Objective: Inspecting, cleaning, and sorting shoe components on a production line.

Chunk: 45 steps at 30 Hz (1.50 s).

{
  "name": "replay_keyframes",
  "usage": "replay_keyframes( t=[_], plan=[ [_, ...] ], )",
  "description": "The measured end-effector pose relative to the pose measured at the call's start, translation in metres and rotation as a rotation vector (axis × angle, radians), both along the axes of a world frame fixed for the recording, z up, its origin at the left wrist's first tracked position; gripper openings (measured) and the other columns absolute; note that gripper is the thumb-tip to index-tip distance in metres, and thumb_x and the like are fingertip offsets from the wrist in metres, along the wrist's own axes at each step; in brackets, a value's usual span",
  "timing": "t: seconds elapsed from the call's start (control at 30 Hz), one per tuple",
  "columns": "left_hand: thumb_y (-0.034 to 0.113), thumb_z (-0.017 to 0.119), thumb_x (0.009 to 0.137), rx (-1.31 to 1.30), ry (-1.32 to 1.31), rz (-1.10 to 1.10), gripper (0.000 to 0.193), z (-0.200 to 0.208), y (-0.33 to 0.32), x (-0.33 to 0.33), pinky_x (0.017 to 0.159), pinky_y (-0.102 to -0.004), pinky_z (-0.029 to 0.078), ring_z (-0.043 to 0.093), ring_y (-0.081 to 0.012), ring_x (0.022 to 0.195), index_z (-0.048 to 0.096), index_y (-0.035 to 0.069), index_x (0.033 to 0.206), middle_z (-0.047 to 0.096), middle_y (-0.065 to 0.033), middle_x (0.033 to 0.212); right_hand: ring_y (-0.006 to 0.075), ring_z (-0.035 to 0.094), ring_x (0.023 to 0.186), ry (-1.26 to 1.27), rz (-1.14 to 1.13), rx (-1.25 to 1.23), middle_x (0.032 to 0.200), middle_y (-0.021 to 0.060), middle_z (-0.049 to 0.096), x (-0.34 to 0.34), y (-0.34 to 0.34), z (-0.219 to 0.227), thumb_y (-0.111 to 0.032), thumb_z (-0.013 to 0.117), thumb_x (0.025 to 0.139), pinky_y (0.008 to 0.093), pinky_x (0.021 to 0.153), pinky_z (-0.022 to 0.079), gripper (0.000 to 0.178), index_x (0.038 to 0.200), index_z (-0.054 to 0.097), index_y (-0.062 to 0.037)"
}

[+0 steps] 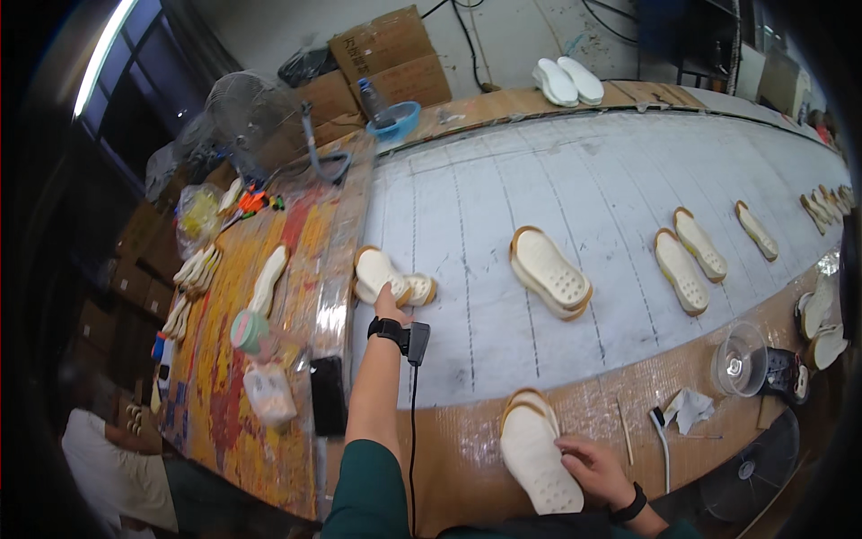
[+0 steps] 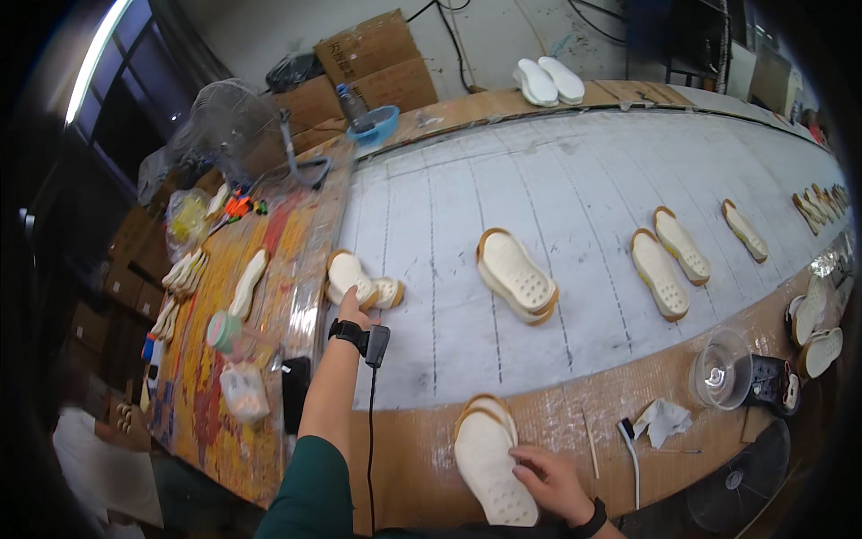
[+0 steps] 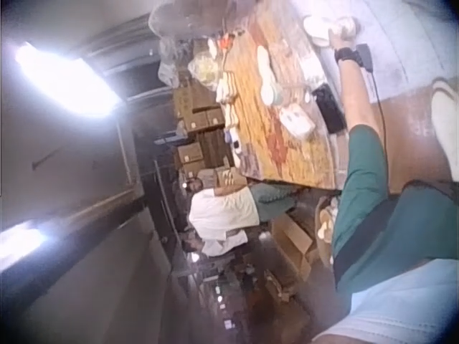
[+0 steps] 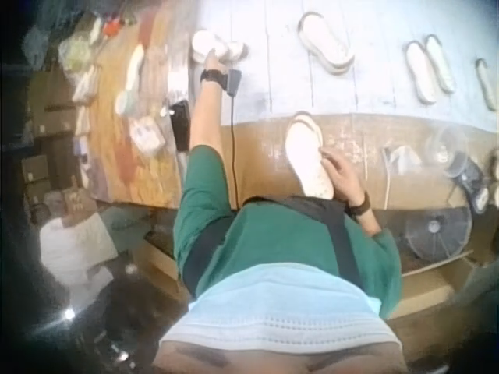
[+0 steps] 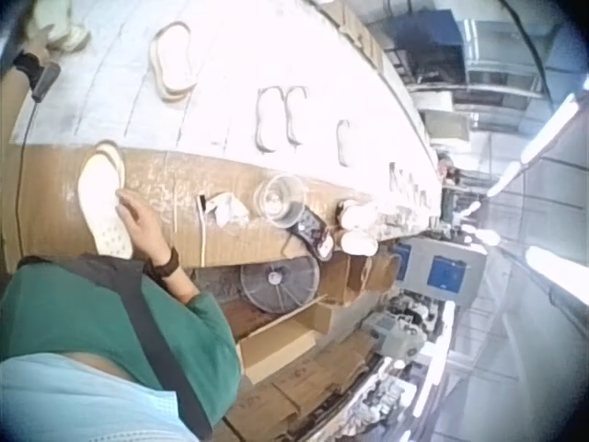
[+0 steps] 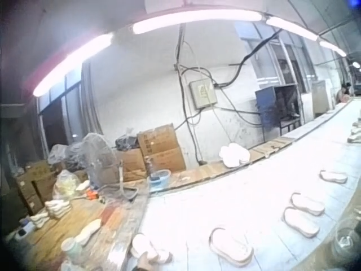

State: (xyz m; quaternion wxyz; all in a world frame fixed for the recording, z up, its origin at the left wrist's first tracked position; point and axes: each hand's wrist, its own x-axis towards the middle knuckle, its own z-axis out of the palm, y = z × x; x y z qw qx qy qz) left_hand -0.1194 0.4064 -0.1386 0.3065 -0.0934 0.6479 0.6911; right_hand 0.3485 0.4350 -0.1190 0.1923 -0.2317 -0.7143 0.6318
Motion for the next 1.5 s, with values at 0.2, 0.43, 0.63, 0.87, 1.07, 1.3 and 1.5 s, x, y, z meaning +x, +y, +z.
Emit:
replay_keyframes(
  t=[0.2,0.43,0.63,0.87,1.07,1.3,1.5],
  plan=[
    [0.007,0.057,0.070,0.000,0.011,0.338,0.048,-0.075,-0.014,-0.104,0.070,-0.0394,0.045,0.047,-0.0291,0.102,0.040,0.007,0.115,0.047,-0.0123,0.115,0.0196,0.058,0.089,-0.024,0.101,-0.039,0.098,0.0127,0.061,-0.011,0.002,0.025,-0.009,0.058,0.080,0.0280,0.077,0.046,0.021,0.099,0.059,0.0000],
    [0.004,0.048,0.081,0.382,-0.221,0.077,0.025,-0.027,-0.042,-0.021,0.063,-0.0336,0.040,0.047,-0.0215,0.078,0.048,0.002,0.106,0.054,-0.0114,0.094,0.0210,0.058,0.090,-0.048,0.101,-0.048,0.101,0.0136,0.059,0.001,0.008,0.014,-0.011,0.058,0.080,0.0284,0.076,0.045,0.026,0.104,0.056,-0.0003],
    [0.003,0.044,0.083,0.721,-0.469,-0.091,0.032,0.015,-0.097,0.113,0.076,-0.0395,0.041,0.047,-0.0240,0.091,0.042,0.000,0.115,0.048,-0.0125,0.105,0.0226,0.055,0.093,-0.116,0.266,0.169,0.101,0.0145,0.057,-0.008,0.035,0.044,-0.017,0.059,0.081,0.0314,0.080,0.044,0.036,0.112,0.051,-0.0004],
    [0.010,0.063,0.078,0.353,0.257,-0.733,0.053,0.079,-0.091,0.277,0.089,-0.0301,0.041,0.045,-0.0182,0.110,0.037,0.003,0.123,0.041,-0.0094,0.125,0.0204,0.051,0.102,0.164,0.383,-0.002,0.111,0.0156,0.052,-0.082,0.028,0.071,-0.014,0.054,0.084,0.0319,0.087,0.041,0.048,0.125,0.035,0.0018],
    [0.024,0.061,0.080,0.198,0.126,-0.637,0.052,0.052,-0.082,0.148,0.087,-0.0332,0.040,0.041,-0.0156,0.113,0.038,0.008,0.124,0.044,-0.0020,0.120,0.0116,0.053,0.094,0.147,0.206,-0.410,0.109,0.0080,0.054,-0.058,0.047,0.034,-0.006,0.049,0.085,0.0254,0.081,0.043,0.038,0.120,0.040,0.0038],
    [0.012,0.064,0.068,-0.139,0.118,0.424,0.021,-0.077,-0.089,-0.040,0.050,-0.0284,0.040,0.047,-0.0150,0.051,0.060,0.006,0.088,0.055,-0.0059,0.070,0.0104,0.055,0.090,0.097,0.026,-0.436,0.105,0.0062,0.057,-0.027,0.048,0.026,-0.006,0.052,0.084,0.0239,0.079,0.044,0.036,0.118,0.044,0.0027],
    [0.009,0.057,0.075,0.114,0.479,0.161,0.018,0.026,-0.057,0.030,0.053,-0.0226,0.040,0.051,-0.0103,0.064,0.057,0.003,0.092,0.056,-0.0022,0.079,0.0107,0.054,0.093,0.100,0.020,-0.224,0.105,0.0062,0.057,-0.020,0.053,0.045,-0.007,0.051,0.085,0.0253,0.082,0.043,0.037,0.119,0.045,0.0038]
  ],
)
